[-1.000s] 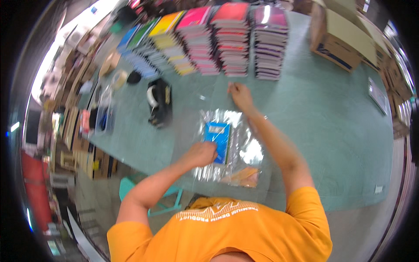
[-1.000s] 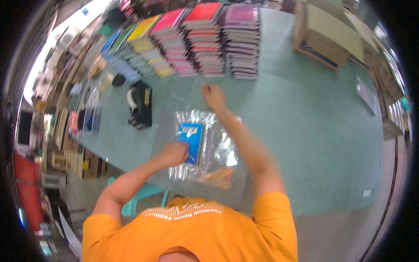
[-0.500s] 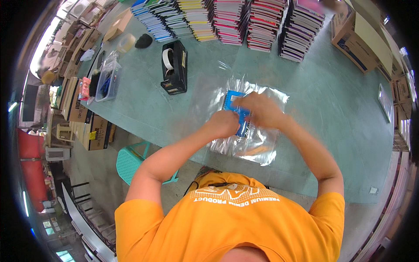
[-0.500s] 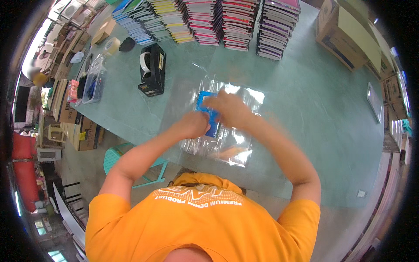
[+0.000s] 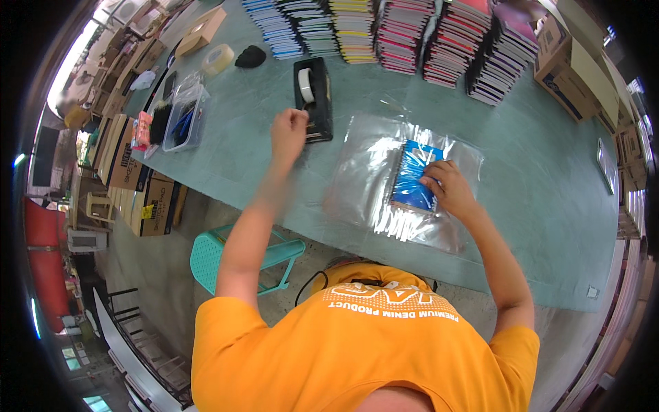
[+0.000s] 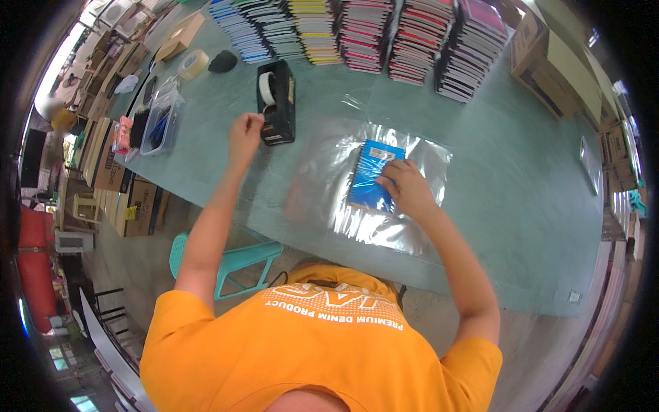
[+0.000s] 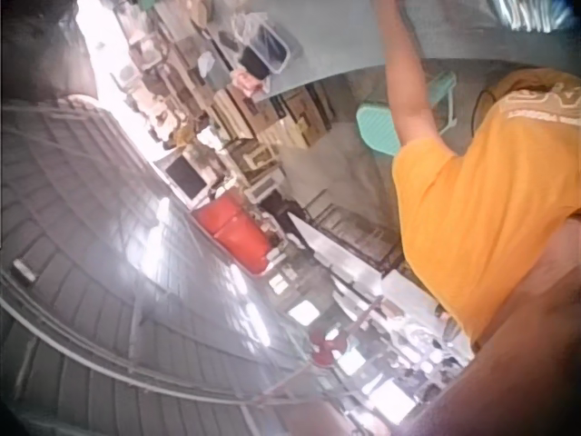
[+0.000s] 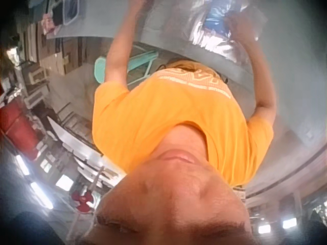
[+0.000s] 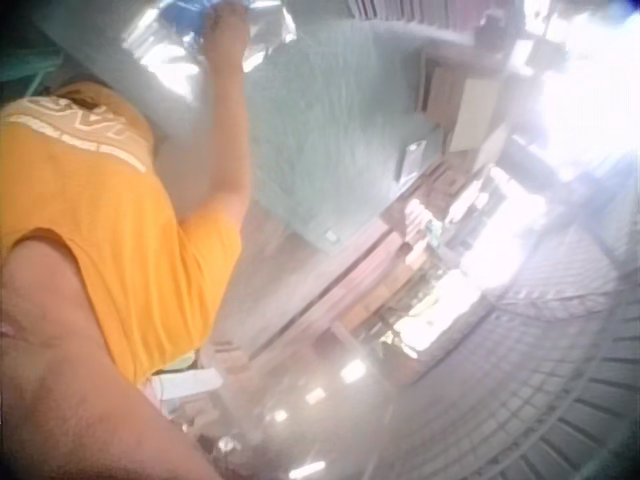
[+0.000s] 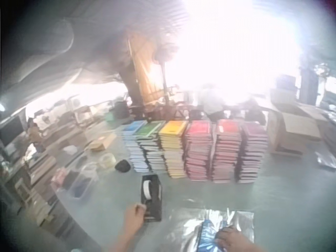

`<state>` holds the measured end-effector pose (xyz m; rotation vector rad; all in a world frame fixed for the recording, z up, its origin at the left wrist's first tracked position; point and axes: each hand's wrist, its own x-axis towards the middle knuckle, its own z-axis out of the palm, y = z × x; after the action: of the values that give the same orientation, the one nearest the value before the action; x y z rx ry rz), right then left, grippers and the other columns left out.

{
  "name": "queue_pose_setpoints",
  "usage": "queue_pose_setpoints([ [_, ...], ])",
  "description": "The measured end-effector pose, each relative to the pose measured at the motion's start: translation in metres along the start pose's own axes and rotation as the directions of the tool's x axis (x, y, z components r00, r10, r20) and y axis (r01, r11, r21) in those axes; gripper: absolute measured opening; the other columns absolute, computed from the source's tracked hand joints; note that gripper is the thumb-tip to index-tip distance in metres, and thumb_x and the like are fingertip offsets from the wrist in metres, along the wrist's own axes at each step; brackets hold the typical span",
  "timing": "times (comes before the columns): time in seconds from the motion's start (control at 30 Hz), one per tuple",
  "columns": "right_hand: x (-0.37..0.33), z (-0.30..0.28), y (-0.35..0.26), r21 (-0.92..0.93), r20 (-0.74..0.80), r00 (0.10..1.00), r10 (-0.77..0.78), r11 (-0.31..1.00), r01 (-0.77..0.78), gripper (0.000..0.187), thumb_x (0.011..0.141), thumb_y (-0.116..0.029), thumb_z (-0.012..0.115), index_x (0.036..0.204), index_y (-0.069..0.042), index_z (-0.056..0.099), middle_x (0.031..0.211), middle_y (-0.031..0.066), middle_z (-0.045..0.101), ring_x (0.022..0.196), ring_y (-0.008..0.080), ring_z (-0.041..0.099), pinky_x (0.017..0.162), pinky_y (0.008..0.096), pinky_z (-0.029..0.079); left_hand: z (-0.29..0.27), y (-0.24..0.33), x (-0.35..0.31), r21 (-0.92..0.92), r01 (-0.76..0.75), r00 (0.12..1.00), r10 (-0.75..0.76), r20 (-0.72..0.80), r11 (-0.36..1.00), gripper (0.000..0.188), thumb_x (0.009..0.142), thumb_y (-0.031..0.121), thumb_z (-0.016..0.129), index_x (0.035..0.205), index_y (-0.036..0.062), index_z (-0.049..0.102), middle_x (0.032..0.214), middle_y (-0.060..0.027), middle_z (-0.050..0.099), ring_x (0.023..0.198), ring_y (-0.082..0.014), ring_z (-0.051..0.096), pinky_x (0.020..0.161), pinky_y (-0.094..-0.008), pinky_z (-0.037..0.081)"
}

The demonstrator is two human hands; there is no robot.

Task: The person packages small colorful spiral notebooks by selecting one of each color, stacking them, and wrapping them in plastic film secured with tape.

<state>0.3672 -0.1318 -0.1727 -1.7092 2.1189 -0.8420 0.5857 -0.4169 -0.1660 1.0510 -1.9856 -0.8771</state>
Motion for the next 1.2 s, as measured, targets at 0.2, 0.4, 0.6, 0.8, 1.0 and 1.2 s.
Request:
queue_pose_setpoints([
  [0.2,0.004,-0.002,-0.027,-0.297,-0.023,0.982,0.189,0.936,-0.187,0.018,0.069,-0.017,0.071,0.083,-0.013,0.061,0.101,-0.0001,0.058,0.100,0.0245,0.050,0.084,0.0423,0.038,-0.003,-0.017,0.024,-0.259,0.589,0.805,-0.529,0.268,0.765,0.024,0.077,0.021,0.067,0.082,-0.0022,0.066,0.081,-0.0076,0.066,0.069,-0.0167,0.057,0.062,-0.0347,0.044],
  [0.4,-0.004,0.007,-0.021,-0.498,-0.089,0.969,0.231,0.832,-0.244,0.059,0.068,-0.033,0.071,0.122,-0.024,0.049,0.125,-0.0047,0.051,0.118,0.0274,0.043,0.090,0.0472,0.034,0.013,-0.017,0.017,-0.019,0.172,0.985,-0.172,0.017,0.985,0.020,0.079,0.017,0.067,0.072,-0.0013,0.065,0.073,-0.0034,0.061,0.065,-0.0114,0.053,0.060,-0.0275,0.041],
  [0.6,-0.006,0.005,-0.017,-0.164,-0.023,0.927,0.374,0.913,-0.372,0.076,0.070,-0.029,0.073,0.137,-0.025,0.036,0.129,0.0024,0.051,0.113,0.0300,0.051,0.087,0.0416,0.043,0.001,0.012,-0.020,-0.744,0.432,0.881,-0.414,0.228,0.510,0.006,0.084,0.011,0.062,0.081,0.0062,0.058,0.071,-0.0011,0.058,0.059,-0.0130,0.054,0.057,-0.0253,0.047],
  [0.8,-0.013,0.019,0.014,0.273,-0.020,0.945,0.327,0.911,-0.310,0.082,0.069,-0.023,0.076,0.139,-0.019,0.033,0.125,0.0085,0.054,0.109,0.0286,0.055,0.087,0.0351,0.046,-0.007,-0.034,-0.020,0.221,0.179,0.951,-0.226,0.209,0.959,0.009,0.080,0.011,0.062,0.083,0.0027,0.061,0.077,-0.0095,0.063,0.065,-0.0199,0.061,0.061,-0.0356,0.049],
  [1.0,-0.009,0.014,0.006,0.376,0.008,0.945,0.326,0.875,-0.305,0.088,0.071,-0.011,0.075,0.142,-0.019,0.025,0.135,0.0062,0.046,0.115,0.0216,0.051,0.082,0.0320,0.049,0.049,0.046,-0.030,-0.024,-0.119,0.760,0.107,0.641,0.993,0.024,0.082,0.025,0.059,0.088,0.0018,0.065,0.080,-0.0179,0.064,0.068,-0.0301,0.061,0.061,-0.0373,0.046],
  [1.2,-0.010,0.015,0.010,0.389,-0.010,0.954,0.299,0.880,-0.272,0.088,0.070,-0.009,0.074,0.142,-0.013,0.024,0.132,0.0108,0.048,0.117,0.0215,0.049,0.085,0.0314,0.046,0.143,0.115,-0.060,0.046,-0.376,0.501,0.161,0.851,0.925,0.032,0.080,0.034,0.061,0.082,0.0015,0.065,0.078,-0.0184,0.063,0.070,-0.0333,0.060,0.063,-0.0399,0.046],
])
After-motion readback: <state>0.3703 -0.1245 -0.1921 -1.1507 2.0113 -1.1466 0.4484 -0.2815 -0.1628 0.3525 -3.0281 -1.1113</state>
